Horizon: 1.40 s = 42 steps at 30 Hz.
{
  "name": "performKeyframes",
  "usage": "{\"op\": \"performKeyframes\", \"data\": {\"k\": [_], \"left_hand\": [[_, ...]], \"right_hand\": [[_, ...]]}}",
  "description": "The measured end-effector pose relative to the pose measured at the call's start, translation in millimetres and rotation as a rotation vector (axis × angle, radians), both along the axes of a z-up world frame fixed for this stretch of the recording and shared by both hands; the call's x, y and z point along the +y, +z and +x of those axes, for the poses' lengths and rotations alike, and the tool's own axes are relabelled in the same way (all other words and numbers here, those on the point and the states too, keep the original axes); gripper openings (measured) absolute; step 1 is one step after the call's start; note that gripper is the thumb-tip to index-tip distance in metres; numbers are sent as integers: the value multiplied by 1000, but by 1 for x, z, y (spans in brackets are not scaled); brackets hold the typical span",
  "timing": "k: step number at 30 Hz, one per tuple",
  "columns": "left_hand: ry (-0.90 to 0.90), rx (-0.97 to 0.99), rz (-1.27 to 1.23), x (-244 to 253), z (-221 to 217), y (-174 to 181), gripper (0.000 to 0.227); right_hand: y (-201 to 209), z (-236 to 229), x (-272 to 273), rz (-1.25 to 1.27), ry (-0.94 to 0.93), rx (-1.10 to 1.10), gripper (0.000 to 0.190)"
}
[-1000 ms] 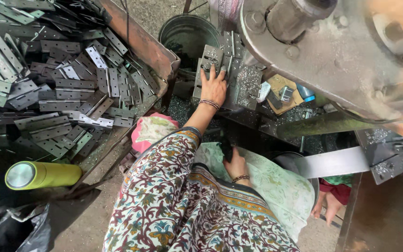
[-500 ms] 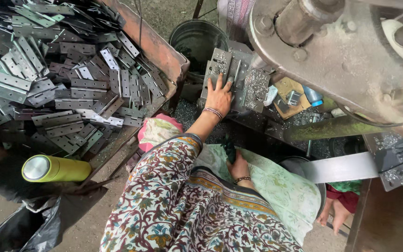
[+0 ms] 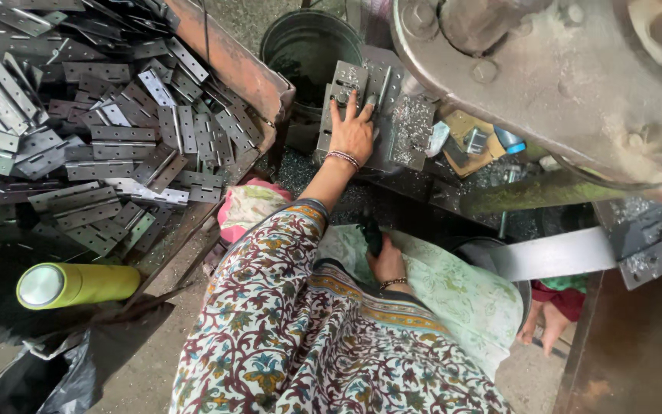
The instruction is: The person repeatedly picks up metal hinge pieces from a bin, places them into a punch press machine, and operates the lever to punch holes. The person then removes the processed pieces and returns them to the bin, continuing the cycle.
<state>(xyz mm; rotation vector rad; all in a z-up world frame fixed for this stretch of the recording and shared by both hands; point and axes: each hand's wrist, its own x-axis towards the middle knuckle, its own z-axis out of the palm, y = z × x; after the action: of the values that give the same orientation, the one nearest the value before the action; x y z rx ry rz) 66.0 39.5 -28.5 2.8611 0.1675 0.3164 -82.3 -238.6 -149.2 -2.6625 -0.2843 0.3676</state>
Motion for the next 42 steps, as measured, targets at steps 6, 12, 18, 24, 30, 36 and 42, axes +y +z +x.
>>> {"op": "performKeyframes", "data": {"k": [6,12,18,24,30,36,42], "left_hand": [[16,-33,25,6,-4,7,35],[-14,9,43,-1,-14,18,38],[2,-5,44,5,-19,23,35],[-7,20,51,6,-15,22,32],[-11,-45,15,10,-13,21,33],[-34,-68,42,6,-26,29,31],[-120,-9,80,-7,-72,41,25]], "right_hand": [[39,3,15,-50,-16,48,57],[80,16,7,-77,61,55,67],[11,0,10,-133,-18,29,69],[-29,4,10,-6,65,-122,72],[3,1,10,-6,5,-2,73],[73,10,14,-82,-1,104,72],[101,15,21,-136,47,105,68]]}}
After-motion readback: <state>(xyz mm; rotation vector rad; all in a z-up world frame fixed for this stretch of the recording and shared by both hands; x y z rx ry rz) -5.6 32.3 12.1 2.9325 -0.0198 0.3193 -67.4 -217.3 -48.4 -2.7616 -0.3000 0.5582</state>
